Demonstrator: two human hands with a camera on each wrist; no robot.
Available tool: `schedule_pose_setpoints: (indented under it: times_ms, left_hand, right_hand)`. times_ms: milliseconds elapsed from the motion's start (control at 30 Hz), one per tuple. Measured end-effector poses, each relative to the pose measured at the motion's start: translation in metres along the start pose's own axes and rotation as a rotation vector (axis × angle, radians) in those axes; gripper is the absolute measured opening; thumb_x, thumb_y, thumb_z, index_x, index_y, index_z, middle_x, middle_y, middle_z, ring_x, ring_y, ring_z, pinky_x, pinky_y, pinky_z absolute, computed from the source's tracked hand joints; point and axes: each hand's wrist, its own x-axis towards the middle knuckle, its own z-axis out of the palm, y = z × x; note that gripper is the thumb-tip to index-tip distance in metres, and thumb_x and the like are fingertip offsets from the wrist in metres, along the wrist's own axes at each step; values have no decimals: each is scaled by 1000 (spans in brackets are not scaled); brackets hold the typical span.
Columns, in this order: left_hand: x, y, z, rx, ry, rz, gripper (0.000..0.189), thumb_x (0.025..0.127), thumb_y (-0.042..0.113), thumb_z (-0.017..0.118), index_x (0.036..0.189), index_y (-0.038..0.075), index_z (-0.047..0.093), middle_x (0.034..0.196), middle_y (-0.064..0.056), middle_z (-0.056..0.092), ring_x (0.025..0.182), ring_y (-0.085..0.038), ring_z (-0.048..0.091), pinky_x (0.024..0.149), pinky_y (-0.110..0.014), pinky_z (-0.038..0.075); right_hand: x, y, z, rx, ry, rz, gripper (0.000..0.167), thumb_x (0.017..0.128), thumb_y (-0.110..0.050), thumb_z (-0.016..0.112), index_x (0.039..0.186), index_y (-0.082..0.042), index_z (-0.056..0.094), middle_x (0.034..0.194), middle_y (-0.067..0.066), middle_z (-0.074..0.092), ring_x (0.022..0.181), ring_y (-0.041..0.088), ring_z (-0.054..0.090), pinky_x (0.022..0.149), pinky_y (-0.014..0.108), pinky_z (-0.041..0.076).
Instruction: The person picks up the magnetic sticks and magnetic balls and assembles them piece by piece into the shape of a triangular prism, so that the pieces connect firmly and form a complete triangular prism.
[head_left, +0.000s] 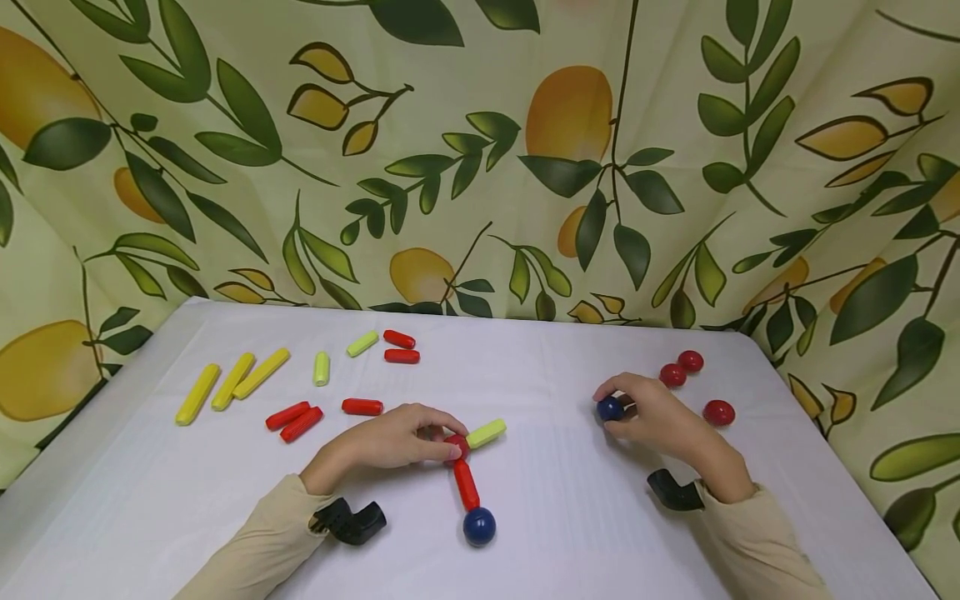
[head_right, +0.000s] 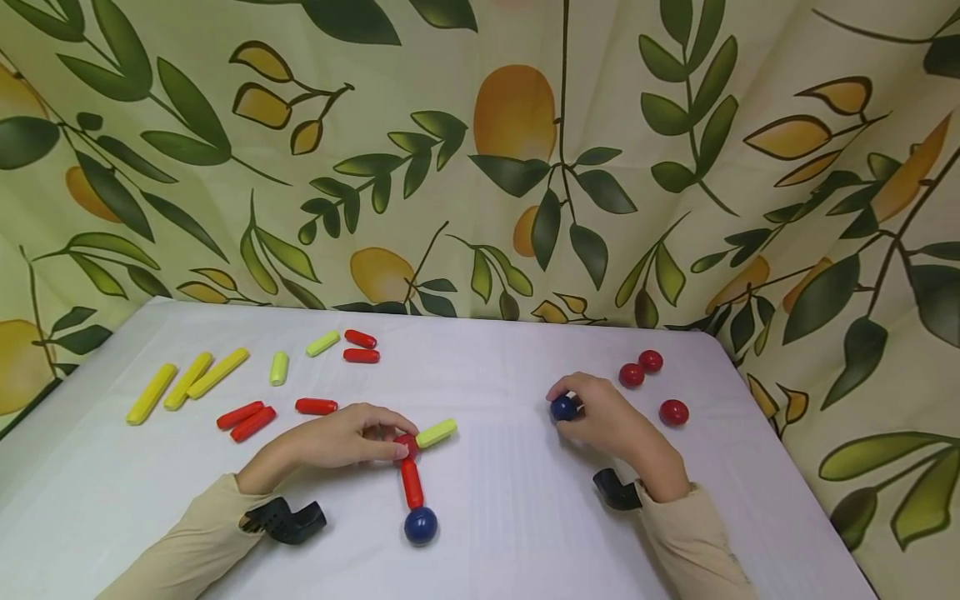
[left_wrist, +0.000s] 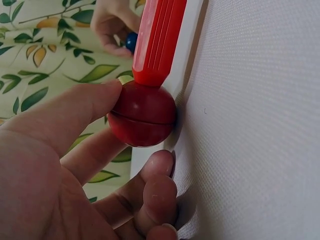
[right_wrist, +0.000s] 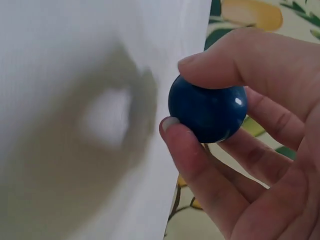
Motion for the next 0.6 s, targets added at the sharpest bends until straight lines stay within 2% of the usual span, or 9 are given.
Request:
schedule_pose_setpoints:
  times_ms: [200,400,600]
  left_hand:
    - [-1,-1,0,19,-1,23,32,93,32,68,124,26,68,83,3,59,83,-15,53,67,-25,43]
    - [1,0,1,23,-3,38,32,93,31,67,125,25,68,82,4,58,86,-15,53,67,-25,43]
    - [3,0,2,19,2,75,33,93,32,67,124,23,69,78,6,57,82,-12,53,67,-23,41]
  right_hand:
    - [2,-12,11,14,-8,-53,34,80,-4,76,112,-2,64,106,7,69,89,17,63,77,25,56]
    - [3,-24,20,52,-41,-85,33,82,-6,75,112,-4,63,106,5,67,90,16,62,75,22,55]
    - [4,-30,29,38,-31,-149,31,82,-6,76,111,-8,67,108,3,63,90,13,59,74,22,55]
